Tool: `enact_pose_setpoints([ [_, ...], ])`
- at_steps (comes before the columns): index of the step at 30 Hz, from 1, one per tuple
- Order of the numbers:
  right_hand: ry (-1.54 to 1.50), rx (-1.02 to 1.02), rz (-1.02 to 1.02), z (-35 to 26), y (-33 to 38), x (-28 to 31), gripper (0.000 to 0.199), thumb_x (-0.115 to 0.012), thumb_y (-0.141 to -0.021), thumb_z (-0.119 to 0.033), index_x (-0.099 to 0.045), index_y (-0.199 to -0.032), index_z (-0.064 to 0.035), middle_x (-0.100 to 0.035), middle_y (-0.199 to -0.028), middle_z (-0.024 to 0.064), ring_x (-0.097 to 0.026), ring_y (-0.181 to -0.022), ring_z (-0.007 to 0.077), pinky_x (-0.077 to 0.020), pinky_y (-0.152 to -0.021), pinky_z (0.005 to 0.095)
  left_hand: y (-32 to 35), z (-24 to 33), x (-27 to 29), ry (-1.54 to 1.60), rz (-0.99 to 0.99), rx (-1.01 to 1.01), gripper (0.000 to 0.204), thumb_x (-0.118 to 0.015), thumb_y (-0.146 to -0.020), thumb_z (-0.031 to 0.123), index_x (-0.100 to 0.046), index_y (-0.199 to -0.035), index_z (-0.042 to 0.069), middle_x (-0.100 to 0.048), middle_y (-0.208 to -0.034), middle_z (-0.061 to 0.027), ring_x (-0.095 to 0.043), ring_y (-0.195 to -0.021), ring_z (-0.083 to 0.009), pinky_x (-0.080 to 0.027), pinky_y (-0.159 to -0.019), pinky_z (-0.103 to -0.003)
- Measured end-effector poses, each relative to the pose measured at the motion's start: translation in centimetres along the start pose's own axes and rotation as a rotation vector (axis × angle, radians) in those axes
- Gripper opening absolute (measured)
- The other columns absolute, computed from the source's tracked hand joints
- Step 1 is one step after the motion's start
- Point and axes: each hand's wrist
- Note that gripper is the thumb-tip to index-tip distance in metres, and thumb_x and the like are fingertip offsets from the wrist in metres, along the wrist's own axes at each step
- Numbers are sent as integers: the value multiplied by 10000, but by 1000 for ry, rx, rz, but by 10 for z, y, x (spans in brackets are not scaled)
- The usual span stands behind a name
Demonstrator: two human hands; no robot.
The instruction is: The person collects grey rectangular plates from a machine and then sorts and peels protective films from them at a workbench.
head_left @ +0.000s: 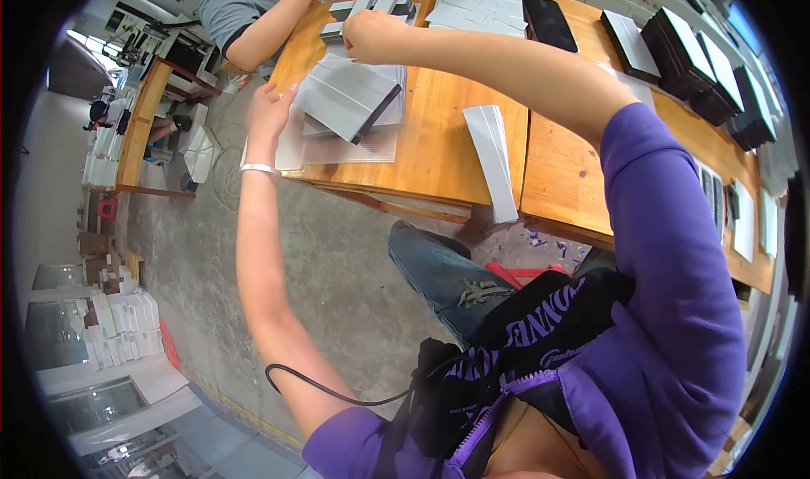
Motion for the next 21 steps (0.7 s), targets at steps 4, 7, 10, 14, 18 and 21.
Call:
enact_pose_setpoints([
  [4, -7, -42, -39, -16, 4, -4, 307, -677, -726, -260, -649, -945, -47, -648, -951, 143, -628, -918, 299, -514, -762, 390, 6, 10, -1, -163, -7, -184, 634, -696, -698, 500, -618, -1071, -7, -626, -1046, -211, -607, -989, -295, -468, -837, -351],
  [7, 50, -90, -15, -18, 2, -8, 385, -700, -714, -377, -666, -952, -77, -654, -953, 121, -631, -924, 281, -515, -766, 379, 9, 20, -5, -178, -54, -142, 630, -704, -683, 504, -634, -1059, 4, -641, -1024, -190, -615, -973, -283, -463, -845, -342],
  [10, 82, -121, -21, -21, 0, -11, 394, -700, -714, -406, -679, -961, -100, -659, -961, 102, -633, -929, 265, -515, -779, 375, 7, 16, -5, -147, -94, -123, 601, -706, -684, 500, -649, -1044, 22, -651, -1008, -166, -628, -942, -257, -467, -828, -322],
  [14, 75, -99, 3, -18, 1, -11, 426, -682, -720, -425, -671, -952, -68, -656, -950, 124, -635, -902, 281, -516, -764, 382, 9, 16, -5, -48, -131, -103, 546, -708, -699, 471, -663, -1025, 34, -671, -952, -126, -642, -875, -209, -473, -780, -290],
  [18, 44, -90, 16, -14, 3, -12, 464, -667, -725, -446, -662, -933, -31, -653, -928, 153, -635, -882, 305, -516, -747, 392, 15, 24, -5, -15, -144, -88, 506, -711, -711, 440, -669, -1006, 31, -679, -912, -109, -645, -839, -192, -474, -755, -281],
  [21, 46, -112, 20, -14, 2, -12, 461, -670, -722, -441, -662, -945, -38, -655, -925, 153, -634, -883, 306, -516, -751, 393, 15, 24, -5, 17, -132, -92, 485, -720, -713, 413, -671, -999, 25, -682, -898, -102, -645, -812, -180, -472, -745, -274],
])
Point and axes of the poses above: each hand's wrist, its own y-axis away from the middle knuckle, its own x-axis out of the back of the hand, z = x × y
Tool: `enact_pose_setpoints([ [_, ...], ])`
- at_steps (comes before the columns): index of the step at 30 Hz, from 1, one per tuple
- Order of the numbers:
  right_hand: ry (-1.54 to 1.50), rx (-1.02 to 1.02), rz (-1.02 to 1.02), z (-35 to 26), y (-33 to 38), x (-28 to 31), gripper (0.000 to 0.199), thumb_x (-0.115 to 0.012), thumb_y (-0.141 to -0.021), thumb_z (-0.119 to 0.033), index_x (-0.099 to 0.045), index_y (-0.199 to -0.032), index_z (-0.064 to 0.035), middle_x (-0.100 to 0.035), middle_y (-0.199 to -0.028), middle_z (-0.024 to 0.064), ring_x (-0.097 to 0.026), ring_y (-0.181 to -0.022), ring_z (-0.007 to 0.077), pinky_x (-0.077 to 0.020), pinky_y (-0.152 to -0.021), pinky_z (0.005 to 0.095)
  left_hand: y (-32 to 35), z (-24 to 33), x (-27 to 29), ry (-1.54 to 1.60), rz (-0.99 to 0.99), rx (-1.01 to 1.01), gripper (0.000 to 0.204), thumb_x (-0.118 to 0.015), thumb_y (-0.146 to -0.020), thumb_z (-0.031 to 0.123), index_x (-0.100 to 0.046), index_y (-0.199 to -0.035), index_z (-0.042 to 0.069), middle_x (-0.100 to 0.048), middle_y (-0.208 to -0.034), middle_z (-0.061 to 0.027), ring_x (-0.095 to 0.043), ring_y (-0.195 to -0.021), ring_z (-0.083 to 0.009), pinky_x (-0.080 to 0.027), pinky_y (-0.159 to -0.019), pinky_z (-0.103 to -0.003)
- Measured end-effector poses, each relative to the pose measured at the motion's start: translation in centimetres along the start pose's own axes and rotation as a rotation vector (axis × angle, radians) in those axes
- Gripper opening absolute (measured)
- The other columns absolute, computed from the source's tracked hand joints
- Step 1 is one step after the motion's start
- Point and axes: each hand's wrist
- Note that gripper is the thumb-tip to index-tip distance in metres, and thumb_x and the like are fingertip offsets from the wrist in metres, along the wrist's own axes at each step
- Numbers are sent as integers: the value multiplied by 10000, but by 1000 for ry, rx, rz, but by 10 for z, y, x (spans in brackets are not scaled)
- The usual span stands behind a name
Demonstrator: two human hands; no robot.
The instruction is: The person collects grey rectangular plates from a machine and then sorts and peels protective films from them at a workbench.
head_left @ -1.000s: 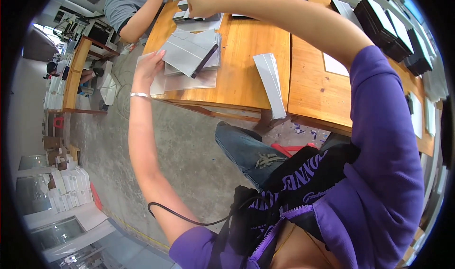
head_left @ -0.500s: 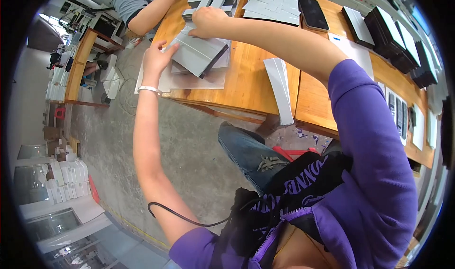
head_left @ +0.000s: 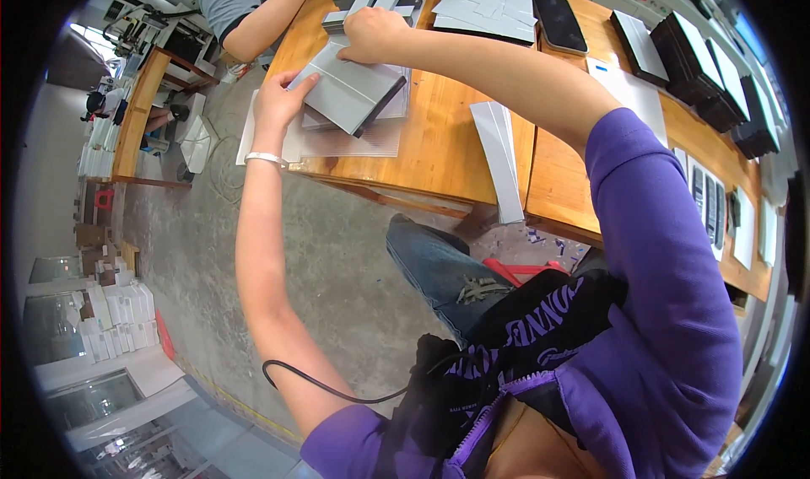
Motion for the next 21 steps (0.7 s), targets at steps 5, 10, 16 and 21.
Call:
enact_pose_setpoints([
  [5, -38, -47, -4, 0, -3, 0, 375, -683, -711, -360, -673, -951, -71, -649, -972, 130, -633, -918, 278, -517, -780, 384, -1, -2, 3, 89, 12, 4, 471, -750, -707, 334, -656, -1003, -20, -678, -894, -108, -636, -797, -163, -471, -728, -265],
  [10, -135, -101, -36, 12, -16, -8, 408, -676, -704, -393, -668, -949, -66, -645, -977, 131, -633, -909, 275, -517, -781, 371, -3, -3, 1, 237, 12, 39, 442, -758, -723, 264, -642, -1007, -54, -665, -883, -87, -605, -781, -133, -458, -720, -242],
  [16, -259, -122, 3, 25, -24, -4, 454, -665, -691, -474, -682, -903, -73, -667, -850, 101, -648, -821, 262, -521, -748, 363, -12, -11, 5, 464, 33, 125, 377, -747, -747, 237, -641, -1005, -17, -650, -898, -48, -573, -786, -93, -431, -734, -220],
  [21, -590, -218, 20, 26, -5, 17, 387, -684, -742, -465, -712, -807, -85, -656, -691, -7, -550, -590, 69, -439, -494, 210, -16, -14, 17, 821, 56, 158, 241, -674, -817, 154, -624, -988, -9, -638, -920, -42, -587, -828, -92, -459, -734, -212],
])
Point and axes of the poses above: each hand's wrist, its own y-axis away from the middle knuckle, its own x-axis out of the back of the hand, z = x × y
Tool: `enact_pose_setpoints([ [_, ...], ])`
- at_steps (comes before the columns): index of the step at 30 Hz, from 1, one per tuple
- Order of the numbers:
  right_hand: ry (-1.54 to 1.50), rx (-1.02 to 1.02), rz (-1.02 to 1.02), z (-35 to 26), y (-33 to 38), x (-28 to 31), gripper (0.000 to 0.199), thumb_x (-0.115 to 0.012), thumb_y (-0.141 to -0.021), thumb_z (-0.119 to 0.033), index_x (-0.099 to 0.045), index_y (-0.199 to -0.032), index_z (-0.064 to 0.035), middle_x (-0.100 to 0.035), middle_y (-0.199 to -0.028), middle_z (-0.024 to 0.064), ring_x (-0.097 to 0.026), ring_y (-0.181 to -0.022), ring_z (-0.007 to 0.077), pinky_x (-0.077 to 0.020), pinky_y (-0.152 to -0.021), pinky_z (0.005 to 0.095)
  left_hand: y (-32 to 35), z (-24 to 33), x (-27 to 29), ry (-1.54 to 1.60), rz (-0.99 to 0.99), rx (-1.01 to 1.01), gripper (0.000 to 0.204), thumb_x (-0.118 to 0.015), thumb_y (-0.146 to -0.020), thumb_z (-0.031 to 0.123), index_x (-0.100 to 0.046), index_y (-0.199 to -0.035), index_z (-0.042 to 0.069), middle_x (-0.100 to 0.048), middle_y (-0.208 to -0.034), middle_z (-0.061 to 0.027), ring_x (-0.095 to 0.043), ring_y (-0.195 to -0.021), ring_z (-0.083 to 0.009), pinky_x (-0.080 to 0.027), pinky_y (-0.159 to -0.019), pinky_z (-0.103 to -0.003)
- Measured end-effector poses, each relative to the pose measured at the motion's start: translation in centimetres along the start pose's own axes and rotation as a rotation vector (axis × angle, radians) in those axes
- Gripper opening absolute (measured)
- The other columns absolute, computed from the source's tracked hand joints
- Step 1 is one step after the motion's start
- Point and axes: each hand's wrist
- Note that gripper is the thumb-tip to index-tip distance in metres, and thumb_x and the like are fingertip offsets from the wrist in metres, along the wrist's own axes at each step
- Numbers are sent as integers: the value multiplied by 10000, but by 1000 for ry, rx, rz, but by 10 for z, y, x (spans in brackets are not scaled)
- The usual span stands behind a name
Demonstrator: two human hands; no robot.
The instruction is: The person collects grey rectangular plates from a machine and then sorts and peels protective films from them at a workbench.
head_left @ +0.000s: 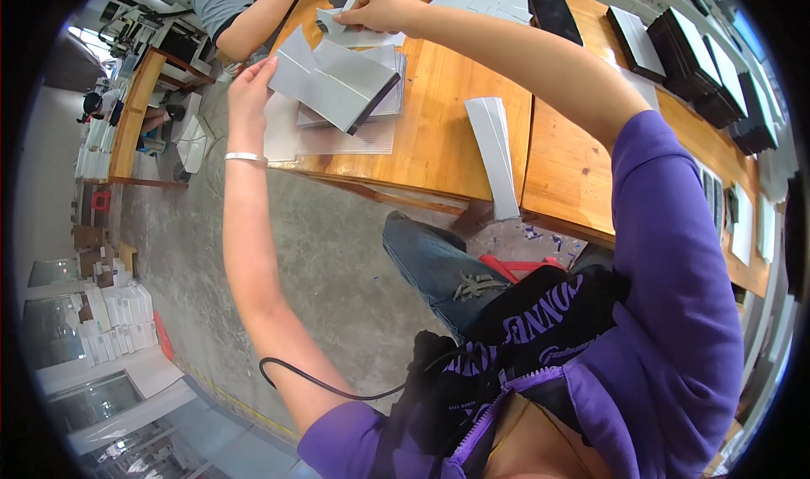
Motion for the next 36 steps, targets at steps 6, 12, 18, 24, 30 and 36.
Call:
enact_pose_setpoints([
  [6, -8, -51, -75, 9, 12, 35, 313, -708, -724, -338, -694, -817, -39, -646, -735, 96, -633, -685, 171, -496, -605, 283, 10, 26, -14, 88, 34, 53, 208, -639, -844, 130, -575, -992, -2, -618, -972, -66, -603, -868, -162, -504, -773, -294],
  [12, -182, 13, -138, 10, 73, 60, 345, -680, -789, -400, -666, -861, -63, -644, -740, 5, -424, -517, 53, -285, -431, 184, 63, 44, -47, 125, -137, 75, 313, -634, -828, 96, -514, -1106, 14, -603, -1034, -76, -587, -939, -171, -477, -822, -306],
  [18, -334, -17, -201, -2, 150, 113, 305, -670, -821, -337, -655, -878, -38, -596, -746, 1, -382, -498, 30, -271, -430, 181, 148, 71, -107, 97, -467, 97, 367, -566, -834, 45, -477, -1183, -28, -593, -1069, -83, -586, -936, -135, -489, -788, -287],
  [24, -430, -89, -215, 12, 233, 164, 260, -652, -844, -289, -644, -895, -34, -597, -733, -2, -367, -475, 11, -247, -405, 170, 216, 86, -158, 100, -711, 223, 331, -544, -814, -9, -514, -1143, -27, -602, -1069, -75, -566, -979, -136, -431, -883, -275],
  [30, -512, -235, -175, 31, 331, 215, 230, -655, -840, -265, -621, -859, -38, -595, -729, -4, -375, -481, 14, -257, -417, 168, 268, 99, -223, 61, -864, 216, 310, -583, -863, 82, -527, -1149, -22, -614, -1047, -59, -567, -935, -106, -446, -839, -254],
  [36, -547, -369, -27, 56, 429, 257, 233, -660, -835, -267, -609, -845, -40, -589, -712, 0, -401, -482, 13, -265, -415, 173, 310, 115, -286, -38, -1036, 297, 308, -596, -872, 136, -553, -1127, -31, -625, -1010, -56, -581, -897, -90, -459, -806, -237],
])
Point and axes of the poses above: each hand's wrist, its own y-axis away from the middle knuckle, its own x-axis out of the back of the hand, z = x × y
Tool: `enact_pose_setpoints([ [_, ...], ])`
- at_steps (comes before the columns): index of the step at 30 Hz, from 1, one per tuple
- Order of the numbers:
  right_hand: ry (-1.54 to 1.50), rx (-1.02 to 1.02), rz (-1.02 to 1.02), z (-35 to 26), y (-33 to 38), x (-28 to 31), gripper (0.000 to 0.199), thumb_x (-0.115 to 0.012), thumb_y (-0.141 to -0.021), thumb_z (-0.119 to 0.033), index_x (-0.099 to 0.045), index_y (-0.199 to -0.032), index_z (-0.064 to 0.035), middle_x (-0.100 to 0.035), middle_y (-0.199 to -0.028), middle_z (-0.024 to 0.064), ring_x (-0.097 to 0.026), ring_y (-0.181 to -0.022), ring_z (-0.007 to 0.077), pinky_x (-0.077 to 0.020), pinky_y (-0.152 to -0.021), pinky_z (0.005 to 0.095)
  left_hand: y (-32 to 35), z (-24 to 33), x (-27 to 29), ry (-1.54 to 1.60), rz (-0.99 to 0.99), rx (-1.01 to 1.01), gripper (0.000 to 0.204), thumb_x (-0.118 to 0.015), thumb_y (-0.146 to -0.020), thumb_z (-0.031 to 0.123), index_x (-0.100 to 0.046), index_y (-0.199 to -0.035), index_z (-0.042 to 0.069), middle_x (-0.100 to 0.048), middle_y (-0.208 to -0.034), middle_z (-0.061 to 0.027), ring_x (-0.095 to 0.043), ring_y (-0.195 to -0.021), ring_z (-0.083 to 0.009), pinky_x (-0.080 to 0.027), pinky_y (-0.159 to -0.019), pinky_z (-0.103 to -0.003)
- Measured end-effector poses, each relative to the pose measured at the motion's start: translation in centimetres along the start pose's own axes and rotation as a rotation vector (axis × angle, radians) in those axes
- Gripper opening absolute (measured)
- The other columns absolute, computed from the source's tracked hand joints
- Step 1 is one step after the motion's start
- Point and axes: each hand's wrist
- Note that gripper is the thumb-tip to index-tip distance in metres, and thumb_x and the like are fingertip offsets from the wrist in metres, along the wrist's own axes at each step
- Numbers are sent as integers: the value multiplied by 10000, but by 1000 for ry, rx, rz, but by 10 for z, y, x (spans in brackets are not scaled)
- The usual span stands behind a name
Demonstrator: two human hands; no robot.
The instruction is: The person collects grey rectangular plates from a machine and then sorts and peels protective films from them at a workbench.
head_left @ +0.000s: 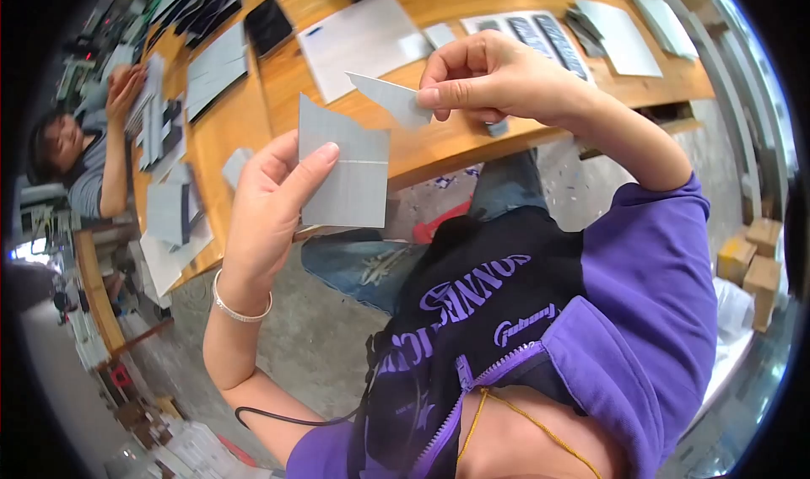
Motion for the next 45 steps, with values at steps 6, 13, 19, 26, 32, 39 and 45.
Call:
enact_pose_setpoints([
  [6, -98, -19, -7, 27, 55, 30, 190, -633, -833, -225, -555, -818, -52, -503, -665, -43, -404, -480, 13, -280, -428, 170, -31, 2, -79, -56, -134, -77, 533, -600, -839, 55, -378, -1323, 42, -616, -1019, -120, -591, -922, -148, -457, -837, -276],
  [13, -164, 57, 61, 44, 98, 55, 168, -652, -814, -175, -578, -868, -35, -553, -699, -26, -427, -489, 7, -303, -417, 153, -50, 0, -124, -180, -285, 106, 352, -623, -821, 59, -539, -1156, -2, -611, -1004, -84, -581, -918, -118, -470, -793, -248],
  [19, -97, 163, 203, 70, 114, 65, 247, -685, -808, -238, -658, -897, -9, -626, -736, 1, -555, -640, 38, -428, -557, 167, -64, 2, -155, -157, -294, 99, 266, -683, -790, 128, -621, -989, -37, -633, -886, -50, -572, -815, -84, -461, -718, -214],
  [26, -133, 137, 240, 72, 128, 79, 192, -699, -800, -156, -647, -897, 1, -633, -785, 15, -592, -747, 58, -479, -689, 190, -83, 3, -174, -361, -310, 29, 212, -702, -783, 163, -657, -872, -24, -632, -821, -32, -566, -750, -74, -442, -665, -203],
  [32, -72, 69, 284, 79, 137, 88, 174, -720, -783, -155, -627, -841, -20, -600, -757, -25, -535, -704, 26, -431, -636, 171, -92, -3, -186, -473, -290, -108, 204, -707, -772, 166, -660, -834, -23, -611, -781, -33, -576, -724, -89, -447, -649, -212],
  [39, -120, 68, 282, 87, 142, 92, 236, -722, -777, -232, -667, -824, -8, -623, -714, 4, -582, -684, 49, -464, -637, 186, -97, -5, -197, -496, -313, -83, 198, -715, -758, 179, -668, -824, -2, -603, -755, -25, -583, -711, -92, -451, -633, -221],
  [45, -200, 42, 295, 90, 148, 96, 215, -724, -776, -219, -671, -834, -18, -633, -742, 4, -584, -720, 51, -459, -671, 185, -104, -1, -206, -578, -333, -148, 199, -716, -743, 174, -669, -803, -10, -602, -739, -35, -586, -695, -98, -449, -614, -222],
])
Point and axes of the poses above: each hand's wrist, its own y-axis away from the middle knuckle, its own x-axis out of the back of the hand, z = x × y
